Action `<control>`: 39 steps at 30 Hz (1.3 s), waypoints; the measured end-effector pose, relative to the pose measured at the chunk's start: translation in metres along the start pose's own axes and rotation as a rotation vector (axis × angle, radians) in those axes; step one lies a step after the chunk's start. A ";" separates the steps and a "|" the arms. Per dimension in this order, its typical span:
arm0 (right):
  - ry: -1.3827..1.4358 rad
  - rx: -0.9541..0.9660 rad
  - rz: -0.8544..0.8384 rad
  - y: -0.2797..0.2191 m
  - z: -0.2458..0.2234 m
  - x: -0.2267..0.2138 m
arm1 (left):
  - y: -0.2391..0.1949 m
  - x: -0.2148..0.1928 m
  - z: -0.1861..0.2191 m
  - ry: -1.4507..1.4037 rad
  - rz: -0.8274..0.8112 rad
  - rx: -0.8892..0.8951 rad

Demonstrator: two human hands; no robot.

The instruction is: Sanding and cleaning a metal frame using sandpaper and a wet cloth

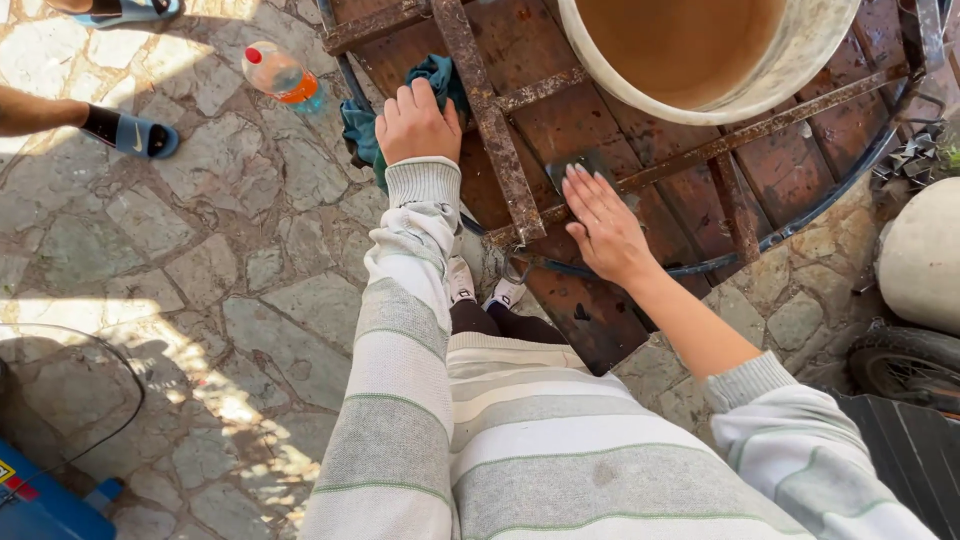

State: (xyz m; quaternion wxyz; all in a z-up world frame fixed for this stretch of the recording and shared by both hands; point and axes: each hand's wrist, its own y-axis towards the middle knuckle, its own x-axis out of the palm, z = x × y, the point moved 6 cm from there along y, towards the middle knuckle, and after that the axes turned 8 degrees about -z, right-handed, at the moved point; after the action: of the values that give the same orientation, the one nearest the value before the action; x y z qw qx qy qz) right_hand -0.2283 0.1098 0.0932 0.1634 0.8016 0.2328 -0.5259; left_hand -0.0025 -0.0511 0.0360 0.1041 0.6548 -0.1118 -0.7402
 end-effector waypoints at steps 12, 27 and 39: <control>-0.008 -0.007 -0.044 0.006 -0.032 0.024 | 0.002 -0.001 -0.003 -0.050 0.061 0.015; -0.102 -0.017 -0.110 0.004 -0.007 0.015 | 0.008 0.007 -0.006 -0.124 0.008 0.039; -0.169 -0.157 -0.200 -0.014 -0.026 0.020 | 0.007 0.007 -0.005 -0.148 -0.052 -0.004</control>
State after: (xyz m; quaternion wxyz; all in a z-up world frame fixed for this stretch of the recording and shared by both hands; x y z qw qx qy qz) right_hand -0.2091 0.1383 0.0849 0.1913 0.7119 0.3374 -0.5855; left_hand 0.0018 -0.0599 0.0305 0.0775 0.6007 -0.1008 -0.7893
